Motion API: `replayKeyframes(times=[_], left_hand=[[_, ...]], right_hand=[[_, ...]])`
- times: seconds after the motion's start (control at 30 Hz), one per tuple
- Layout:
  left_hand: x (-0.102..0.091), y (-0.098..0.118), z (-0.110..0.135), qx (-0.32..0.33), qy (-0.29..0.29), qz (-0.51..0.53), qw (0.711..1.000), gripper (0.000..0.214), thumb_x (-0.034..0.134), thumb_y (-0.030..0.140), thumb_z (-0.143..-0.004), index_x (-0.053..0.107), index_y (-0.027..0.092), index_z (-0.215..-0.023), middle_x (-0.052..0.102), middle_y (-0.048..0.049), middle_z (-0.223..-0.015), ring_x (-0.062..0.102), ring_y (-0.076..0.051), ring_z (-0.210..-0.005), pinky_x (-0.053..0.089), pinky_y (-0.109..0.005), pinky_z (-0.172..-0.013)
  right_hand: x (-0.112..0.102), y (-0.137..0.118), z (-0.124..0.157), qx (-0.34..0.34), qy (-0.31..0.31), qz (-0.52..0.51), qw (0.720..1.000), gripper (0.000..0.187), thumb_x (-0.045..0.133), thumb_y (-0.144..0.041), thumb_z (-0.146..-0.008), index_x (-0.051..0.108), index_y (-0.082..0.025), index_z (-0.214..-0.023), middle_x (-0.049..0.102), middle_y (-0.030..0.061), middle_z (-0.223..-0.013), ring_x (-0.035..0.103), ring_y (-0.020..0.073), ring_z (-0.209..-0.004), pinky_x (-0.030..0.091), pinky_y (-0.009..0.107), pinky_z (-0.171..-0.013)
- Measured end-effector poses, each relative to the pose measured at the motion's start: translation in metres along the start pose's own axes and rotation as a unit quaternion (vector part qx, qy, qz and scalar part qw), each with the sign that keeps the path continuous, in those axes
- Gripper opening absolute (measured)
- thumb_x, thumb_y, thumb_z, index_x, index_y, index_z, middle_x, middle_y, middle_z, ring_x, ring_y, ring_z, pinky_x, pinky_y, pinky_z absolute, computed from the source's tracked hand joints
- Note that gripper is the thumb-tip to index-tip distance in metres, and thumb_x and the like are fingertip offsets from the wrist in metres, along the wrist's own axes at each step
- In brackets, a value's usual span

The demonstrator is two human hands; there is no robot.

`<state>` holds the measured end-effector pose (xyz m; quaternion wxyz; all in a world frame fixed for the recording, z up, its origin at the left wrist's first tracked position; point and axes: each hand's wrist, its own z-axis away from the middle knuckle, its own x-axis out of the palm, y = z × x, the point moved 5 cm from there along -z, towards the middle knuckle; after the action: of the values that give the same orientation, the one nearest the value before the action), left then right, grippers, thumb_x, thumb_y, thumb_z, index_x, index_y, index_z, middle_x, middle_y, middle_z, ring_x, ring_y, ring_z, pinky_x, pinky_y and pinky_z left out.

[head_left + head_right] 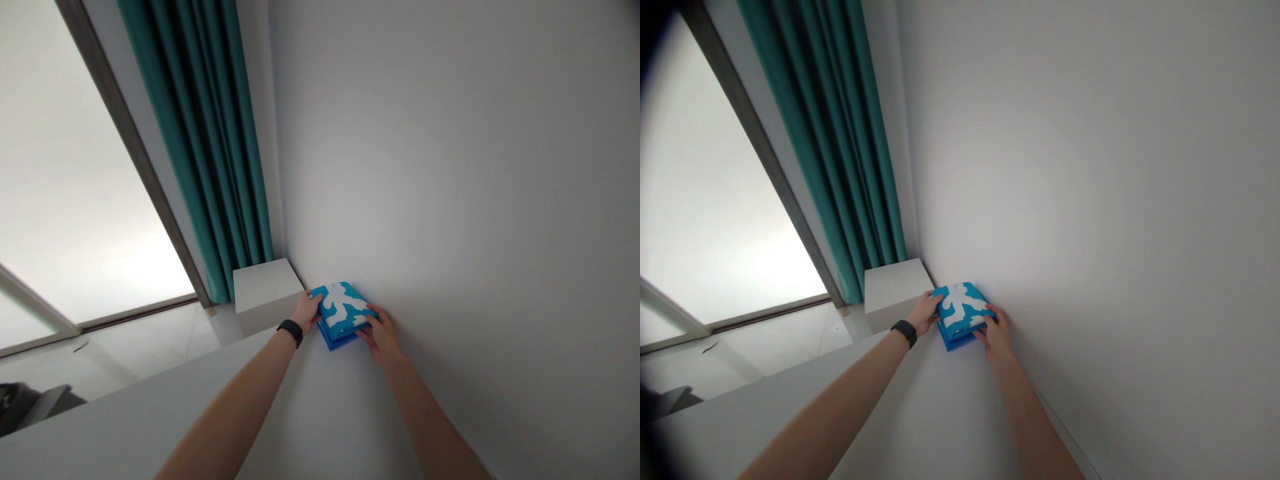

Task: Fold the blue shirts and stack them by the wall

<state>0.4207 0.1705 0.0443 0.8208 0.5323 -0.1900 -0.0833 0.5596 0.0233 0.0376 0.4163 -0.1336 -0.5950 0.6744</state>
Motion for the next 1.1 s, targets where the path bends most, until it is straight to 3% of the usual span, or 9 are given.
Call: replayKeyframes(times=[0.23,0.47,0.73,0.9,1.1], left_hand=[[0.002,0.007,0.003,0.022,-0.013,-0.034,0.999,0.028,0.064,0.028,-0.088,0.055,0.024,-0.114,0.059,0.0015,-0.073,0.056,-0.01,-0.055,0.04,-0.017,-0.047],[-0.004,0.008,0.001,0.031,0.015,-0.069,0.997,0.041,0.067,0.028,-0.086,0.051,0.019,-0.122,0.062,-0.005,-0.088,0.058,-0.012,-0.063,0.047,-0.02,-0.052],[-0.011,0.003,0.011,0.041,0.039,-0.08,0.995,0.061,0.063,0.035,-0.091,0.032,0.015,-0.14,0.061,-0.01,-0.1,0.06,-0.014,-0.069,0.051,-0.022,-0.051],[-0.01,-0.004,0.017,0.033,0.022,-0.099,0.994,0.074,0.07,0.042,-0.086,0.031,0.015,-0.142,0.063,-0.0083,-0.094,0.061,-0.014,-0.065,0.049,-0.021,-0.048],[-0.008,-0.008,0.014,0.029,0.013,-0.118,0.992,0.084,0.074,0.045,-0.081,0.028,0.016,-0.145,0.066,-0.009,-0.097,0.062,-0.013,-0.06,0.048,-0.02,-0.043]], right_hand=[[-0.002,0.0,-0.006,0.007,0.005,-0.002,1.0,0.027,0.068,-0.029,-0.066,0.06,-0.027,-0.092,0.067,0.0002,-0.087,0.063,0.0186,-0.079,0.058,0.033,-0.067],[-0.019,0.0,0.006,-0.005,0.002,-0.028,1.0,0.033,0.066,-0.031,-0.065,0.063,-0.027,-0.098,0.066,-0.0003,-0.094,0.065,0.0191,-0.085,0.059,0.037,-0.076],[-0.051,0.017,0.023,-0.041,0.03,-0.009,0.999,0.036,0.068,-0.033,-0.062,0.065,-0.024,-0.096,0.068,0.0025,-0.095,0.066,0.0215,-0.089,0.058,0.035,-0.074],[-0.043,0.005,0.024,-0.09,0.019,0.083,0.992,0.045,0.064,-0.034,-0.068,0.063,-0.026,-0.113,0.066,0.001,-0.094,0.066,0.0183,-0.079,0.057,0.031,-0.068],[-0.033,-0.001,0.014,-0.028,0.011,0.09,0.995,0.052,0.061,-0.032,-0.067,0.06,-0.029,-0.119,0.062,0.0015,-0.098,0.063,0.0178,-0.075,0.054,0.029,-0.055]])
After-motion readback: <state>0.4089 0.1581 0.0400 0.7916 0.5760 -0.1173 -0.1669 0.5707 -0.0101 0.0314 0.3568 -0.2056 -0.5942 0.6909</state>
